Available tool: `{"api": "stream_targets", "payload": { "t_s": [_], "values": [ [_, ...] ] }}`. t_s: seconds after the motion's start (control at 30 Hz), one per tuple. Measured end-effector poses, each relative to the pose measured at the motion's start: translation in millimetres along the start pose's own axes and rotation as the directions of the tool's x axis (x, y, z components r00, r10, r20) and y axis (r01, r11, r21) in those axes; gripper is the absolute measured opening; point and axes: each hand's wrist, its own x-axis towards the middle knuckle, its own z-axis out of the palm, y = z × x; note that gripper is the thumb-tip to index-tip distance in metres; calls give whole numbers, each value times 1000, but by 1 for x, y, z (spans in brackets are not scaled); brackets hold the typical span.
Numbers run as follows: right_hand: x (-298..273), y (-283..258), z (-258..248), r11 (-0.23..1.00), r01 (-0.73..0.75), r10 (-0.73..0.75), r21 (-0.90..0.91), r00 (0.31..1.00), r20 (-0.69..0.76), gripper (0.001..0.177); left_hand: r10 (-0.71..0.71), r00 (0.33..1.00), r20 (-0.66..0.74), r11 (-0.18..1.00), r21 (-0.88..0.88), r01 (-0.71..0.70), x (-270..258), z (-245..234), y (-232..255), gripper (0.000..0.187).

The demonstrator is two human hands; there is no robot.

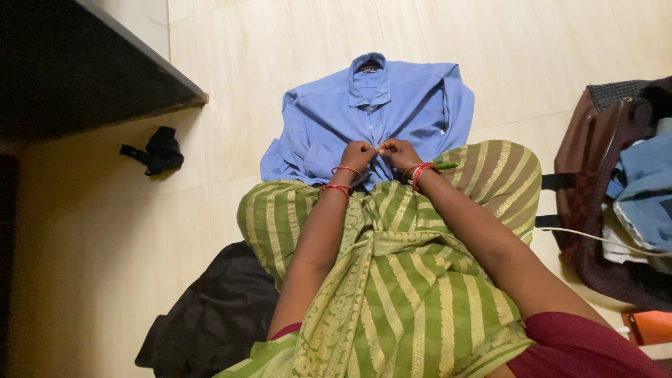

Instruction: The person folds a blue shirt by first smoothing it on the floor, then folding the sleeves and the body of the shirt into a square, and finally placing it into a bag.

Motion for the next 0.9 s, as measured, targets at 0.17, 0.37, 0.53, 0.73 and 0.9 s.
{"api": "stream_targets", "payload": {
  "t_s": [0.17, 0.37, 0.53, 0.73, 0.9],
  "values": [
    [-1, -1, -1, 1000, -10, 10, -25, 1000, -6, 17, 32, 999, -7, 999, -22, -32, 1, 2, -3, 28],
    [-3, -7, 0, 1000, 8, -8, -20, 1000, -3, 18, -40, 999, 17, 999, -23, 41, 2, 2, -2, 25],
    [-14, -29, 1, 988, -157, 157, 6, 987, -32, 22, -51, 998, -25, 999, -20, 50, -2, 0, 4, 25],
    [-17, -36, 2, 992, -124, 124, -25, 992, -20, 30, -32, 999, -24, 999, -25, 32, -1, -1, 4, 31],
    [-21, -43, 2, 994, -106, 106, -14, 994, -17, 28, -69, 997, -17, 995, -69, 68, 0, -1, 5, 32]
  ]
}}
